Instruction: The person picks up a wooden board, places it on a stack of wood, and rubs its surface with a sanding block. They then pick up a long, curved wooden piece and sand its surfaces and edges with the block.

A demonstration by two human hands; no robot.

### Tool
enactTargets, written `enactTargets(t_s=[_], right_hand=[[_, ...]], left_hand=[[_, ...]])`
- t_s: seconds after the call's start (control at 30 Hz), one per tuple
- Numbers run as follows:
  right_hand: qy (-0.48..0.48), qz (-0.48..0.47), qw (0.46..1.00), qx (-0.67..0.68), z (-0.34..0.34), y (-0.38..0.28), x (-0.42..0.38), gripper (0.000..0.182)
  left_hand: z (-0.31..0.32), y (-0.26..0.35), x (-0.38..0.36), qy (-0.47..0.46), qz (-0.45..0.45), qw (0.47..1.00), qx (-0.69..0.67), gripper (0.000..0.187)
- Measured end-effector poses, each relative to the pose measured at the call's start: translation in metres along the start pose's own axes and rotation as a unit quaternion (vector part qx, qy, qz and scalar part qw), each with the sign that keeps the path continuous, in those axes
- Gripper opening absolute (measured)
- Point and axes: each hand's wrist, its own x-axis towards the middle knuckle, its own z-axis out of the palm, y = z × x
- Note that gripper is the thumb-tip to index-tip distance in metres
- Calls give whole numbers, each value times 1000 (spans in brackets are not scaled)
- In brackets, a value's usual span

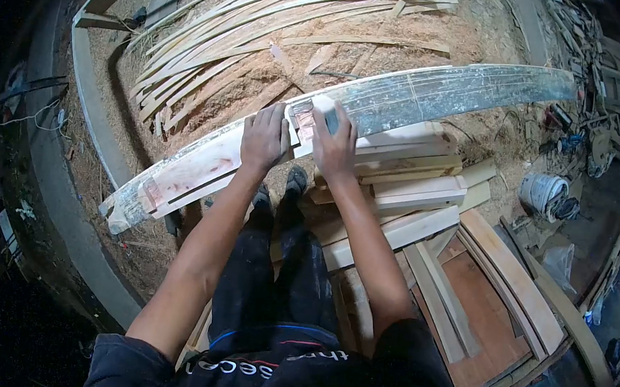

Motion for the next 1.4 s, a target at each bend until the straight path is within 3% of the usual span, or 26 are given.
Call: enactTargets(t_s=[0.13,0.33,0.57,0.8,0.9,1.03,1.23,1.4], right_hand=[[-20,-2,1000,-5,-9,-3,-13,38],[-12,15,999,-30,22,-6,53,38],[-33,39,999,-18,-15,-5,-15,32],[-33,45,998,-8,14,-12,51,35],[-35,41,998,-20,-11,-9,-6,34],[-41,19,997,-60,-13,-8,-15,34],[-34,36,998,-28,18,-7,48,36],[-43,33,998,-28,-9,-4,-13,42]], left_hand=[[4,-1,0,-2,1,999,35,39],[3,-1,-1,-19,-13,1000,19,39],[3,-1,-5,-29,-19,999,25,42],[1,-1,2,-64,-35,997,27,43],[4,-1,-1,-49,-33,998,14,44],[4,0,1,-37,-31,999,15,45],[5,-1,-1,-65,-31,996,44,45],[0,0,-2,-37,-24,999,0,42]])
